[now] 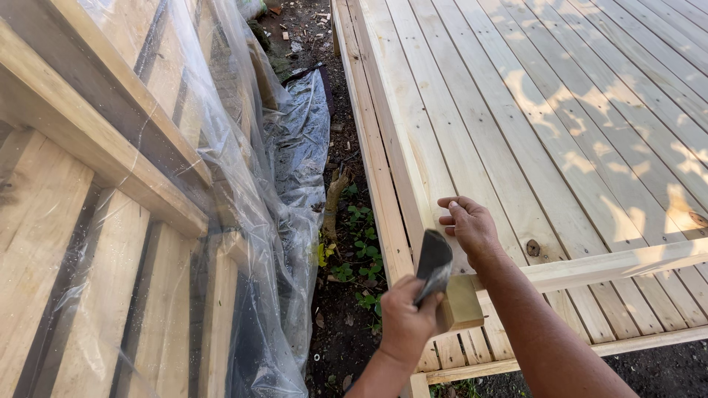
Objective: The person sands the edges and surface of a large wooden slatted panel using a piece of sandpaper held by hand. They work along the frame rails and plank edges, moving around the panel to sand different sides and sections.
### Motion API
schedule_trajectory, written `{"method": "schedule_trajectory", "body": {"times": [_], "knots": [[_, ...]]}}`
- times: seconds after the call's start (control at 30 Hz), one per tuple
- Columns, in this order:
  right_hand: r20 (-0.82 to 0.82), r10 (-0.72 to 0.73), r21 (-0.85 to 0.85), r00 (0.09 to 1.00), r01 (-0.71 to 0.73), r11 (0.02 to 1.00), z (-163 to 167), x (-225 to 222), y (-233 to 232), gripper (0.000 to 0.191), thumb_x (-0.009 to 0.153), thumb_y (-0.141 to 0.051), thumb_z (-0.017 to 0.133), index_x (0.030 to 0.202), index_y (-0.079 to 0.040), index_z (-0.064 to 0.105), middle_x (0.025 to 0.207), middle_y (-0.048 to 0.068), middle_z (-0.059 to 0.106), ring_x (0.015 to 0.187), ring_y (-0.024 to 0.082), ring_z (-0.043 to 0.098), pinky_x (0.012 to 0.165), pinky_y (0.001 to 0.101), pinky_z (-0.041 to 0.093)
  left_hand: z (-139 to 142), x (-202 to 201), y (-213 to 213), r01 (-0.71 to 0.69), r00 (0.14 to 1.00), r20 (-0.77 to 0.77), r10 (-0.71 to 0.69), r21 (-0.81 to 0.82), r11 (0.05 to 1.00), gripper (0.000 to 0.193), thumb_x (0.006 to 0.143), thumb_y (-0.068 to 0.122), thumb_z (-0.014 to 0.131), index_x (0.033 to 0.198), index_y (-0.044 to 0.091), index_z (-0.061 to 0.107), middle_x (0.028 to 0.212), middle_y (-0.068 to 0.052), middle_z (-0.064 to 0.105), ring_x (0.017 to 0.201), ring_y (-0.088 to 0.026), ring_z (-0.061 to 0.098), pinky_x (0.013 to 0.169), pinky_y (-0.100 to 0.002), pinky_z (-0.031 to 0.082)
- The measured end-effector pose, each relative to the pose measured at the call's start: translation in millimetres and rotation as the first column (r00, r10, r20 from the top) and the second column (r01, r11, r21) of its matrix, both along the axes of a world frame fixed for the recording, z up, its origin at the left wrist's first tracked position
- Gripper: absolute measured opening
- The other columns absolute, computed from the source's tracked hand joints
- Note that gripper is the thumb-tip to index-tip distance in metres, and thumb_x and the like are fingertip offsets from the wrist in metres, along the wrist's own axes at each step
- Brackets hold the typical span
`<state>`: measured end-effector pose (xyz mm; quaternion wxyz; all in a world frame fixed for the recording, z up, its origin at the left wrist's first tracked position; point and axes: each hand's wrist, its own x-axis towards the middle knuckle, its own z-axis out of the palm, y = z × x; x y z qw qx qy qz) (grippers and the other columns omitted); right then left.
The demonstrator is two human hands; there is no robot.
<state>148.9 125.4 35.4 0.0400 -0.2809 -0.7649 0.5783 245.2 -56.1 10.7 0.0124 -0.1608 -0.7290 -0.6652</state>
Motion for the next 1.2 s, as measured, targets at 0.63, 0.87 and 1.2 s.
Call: {"method": "schedule_trajectory", "body": {"times": [0.63, 0.87, 1.2], "knots": [[0.048, 0.003, -0.008, 0.999, -0.003, 1.0, -7.4, 3.6, 0.6, 0.033, 0.108, -0.024, 0.045, 0.122, -0.009, 0.071, 0.104, 0.009, 0.072, 0.078, 0.014, 0.064, 0.076, 0.0329, 0.058, 13.5, 22.0, -0.7, 0.021, 0.999, 0.039, -0.022, 0.025, 0.999, 0.003, 0.087, 0.001, 0.074, 0.088, 0.001, 0.077, 0.086, -0.008, 0.073, 0.071, -0.017, 0.07, 0.06, -0.032, 0.059], [0.036, 0.013, -0.05, 0.999, -0.011, 0.999, -5.8, 3.0, 0.2, 0.033, 0.109, -0.024, 0.046, 0.124, -0.009, 0.071, 0.103, 0.013, 0.07, 0.078, 0.015, 0.062, 0.076, 0.0338, 0.056, 16.3, 4.2, 0.5, 0.061, 0.998, -0.003, -0.061, -0.107, 0.992, 0.003, 0.09, 0.001, 0.074, 0.09, 0.0, 0.076, 0.085, -0.01, 0.072, 0.072, -0.021, 0.071, 0.062, -0.032, 0.06], [0.055, 0.017, 0.014, 0.998, -0.018, 1.0, 7.7, 6.4, -6.5, 0.034, 0.108, -0.024, 0.044, 0.123, -0.01, 0.07, 0.102, 0.007, 0.071, 0.079, 0.014, 0.063, 0.076, 0.0332, 0.056, 15.9, 34.9, -9.0, 0.094, 0.995, 0.025, -0.092, -0.067, 0.993, 0.005, 0.086, 0.002, 0.074, 0.09, -0.001, 0.076, 0.084, -0.01, 0.072, 0.069, -0.02, 0.068, 0.059, -0.036, 0.056]]}}
